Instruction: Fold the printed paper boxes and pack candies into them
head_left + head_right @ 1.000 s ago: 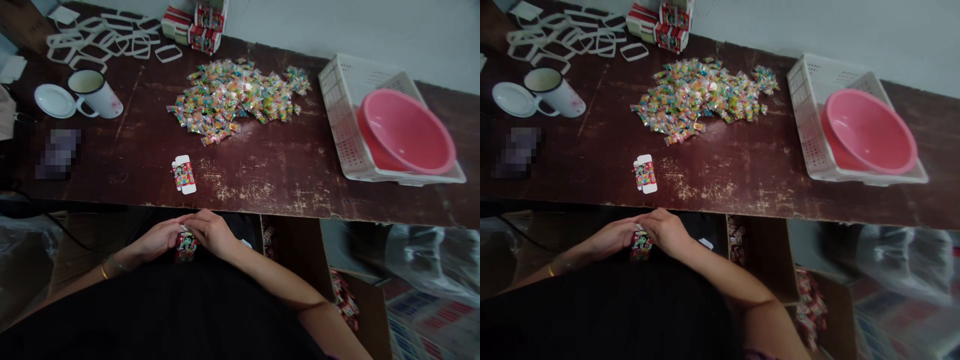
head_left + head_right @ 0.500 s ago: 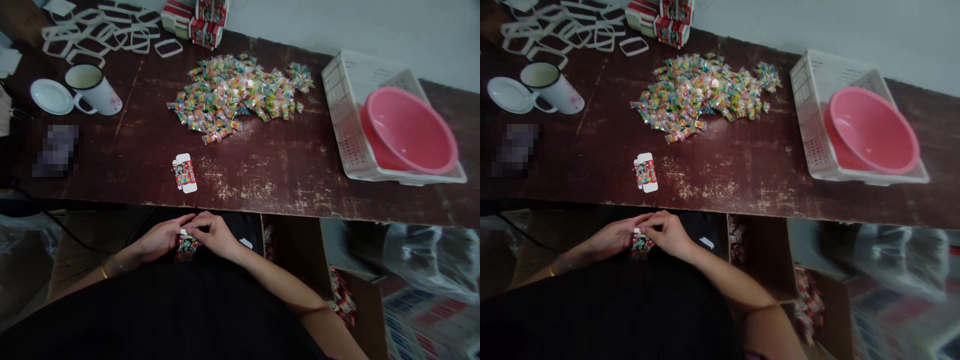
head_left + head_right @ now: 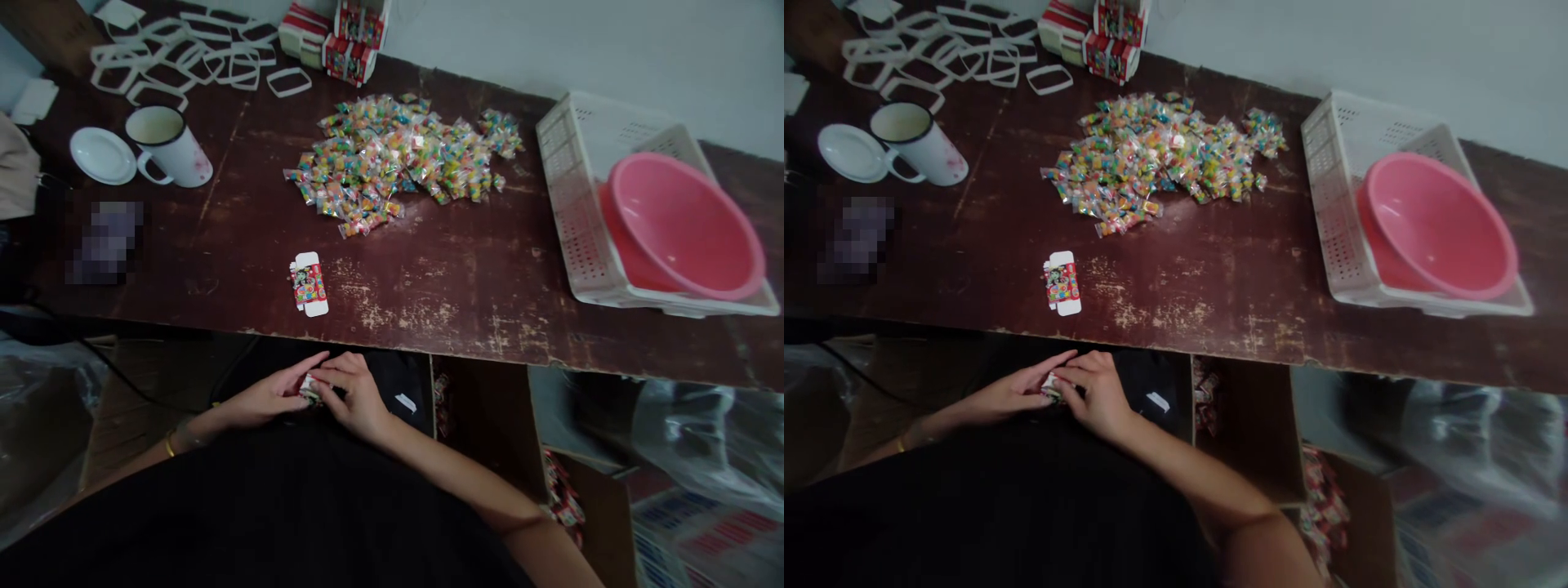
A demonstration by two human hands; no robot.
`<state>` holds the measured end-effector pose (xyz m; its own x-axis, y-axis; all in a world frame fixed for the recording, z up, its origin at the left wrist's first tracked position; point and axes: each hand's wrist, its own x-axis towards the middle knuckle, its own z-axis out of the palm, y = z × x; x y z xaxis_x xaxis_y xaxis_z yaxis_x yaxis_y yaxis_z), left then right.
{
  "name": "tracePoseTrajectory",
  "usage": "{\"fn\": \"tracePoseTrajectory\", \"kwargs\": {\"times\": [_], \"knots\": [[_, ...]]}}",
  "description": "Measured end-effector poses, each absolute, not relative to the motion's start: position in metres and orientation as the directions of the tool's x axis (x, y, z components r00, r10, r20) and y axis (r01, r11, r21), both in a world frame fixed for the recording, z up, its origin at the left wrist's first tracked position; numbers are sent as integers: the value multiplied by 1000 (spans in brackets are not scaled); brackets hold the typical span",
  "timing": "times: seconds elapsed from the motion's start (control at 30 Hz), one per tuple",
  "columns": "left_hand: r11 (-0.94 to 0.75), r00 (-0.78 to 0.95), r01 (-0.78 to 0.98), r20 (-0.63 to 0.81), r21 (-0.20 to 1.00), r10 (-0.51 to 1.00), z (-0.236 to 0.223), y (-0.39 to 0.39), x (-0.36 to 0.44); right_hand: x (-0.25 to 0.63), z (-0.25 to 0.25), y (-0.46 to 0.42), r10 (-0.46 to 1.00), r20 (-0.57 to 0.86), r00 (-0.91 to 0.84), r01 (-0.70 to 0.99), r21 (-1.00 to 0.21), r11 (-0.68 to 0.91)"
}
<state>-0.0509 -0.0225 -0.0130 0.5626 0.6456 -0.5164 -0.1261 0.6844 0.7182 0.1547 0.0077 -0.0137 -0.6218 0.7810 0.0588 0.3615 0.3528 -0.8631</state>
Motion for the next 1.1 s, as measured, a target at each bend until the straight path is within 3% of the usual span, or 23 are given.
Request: {"fn": "tracePoseTrajectory", "kwargs": {"times": [0.37, 0.5, 0.63, 0.83, 1.1], "knots": [[684, 507, -145, -540, 715, 672, -33, -26, -56, 152, -24, 7, 711, -12, -704, 408, -825, 390], [682, 528, -244, -495, 690, 690, -36, -28, -56, 149, -25, 18, 766, -139, -628, 286, -956, 61], [729, 612, -308, -460, 611, 644, -38, -28, -53, 147, -21, 32, 718, -305, -625, 147, -950, -275], [778, 567, -371, -540, 506, 622, -37, -31, -41, 144, -20, 36, 616, -405, -675, 116, -883, -454], [783, 615, -471, -485, 406, 621, -37, -32, -38, 141, -29, 37, 548, -459, -699, 85, -814, -574]]}}
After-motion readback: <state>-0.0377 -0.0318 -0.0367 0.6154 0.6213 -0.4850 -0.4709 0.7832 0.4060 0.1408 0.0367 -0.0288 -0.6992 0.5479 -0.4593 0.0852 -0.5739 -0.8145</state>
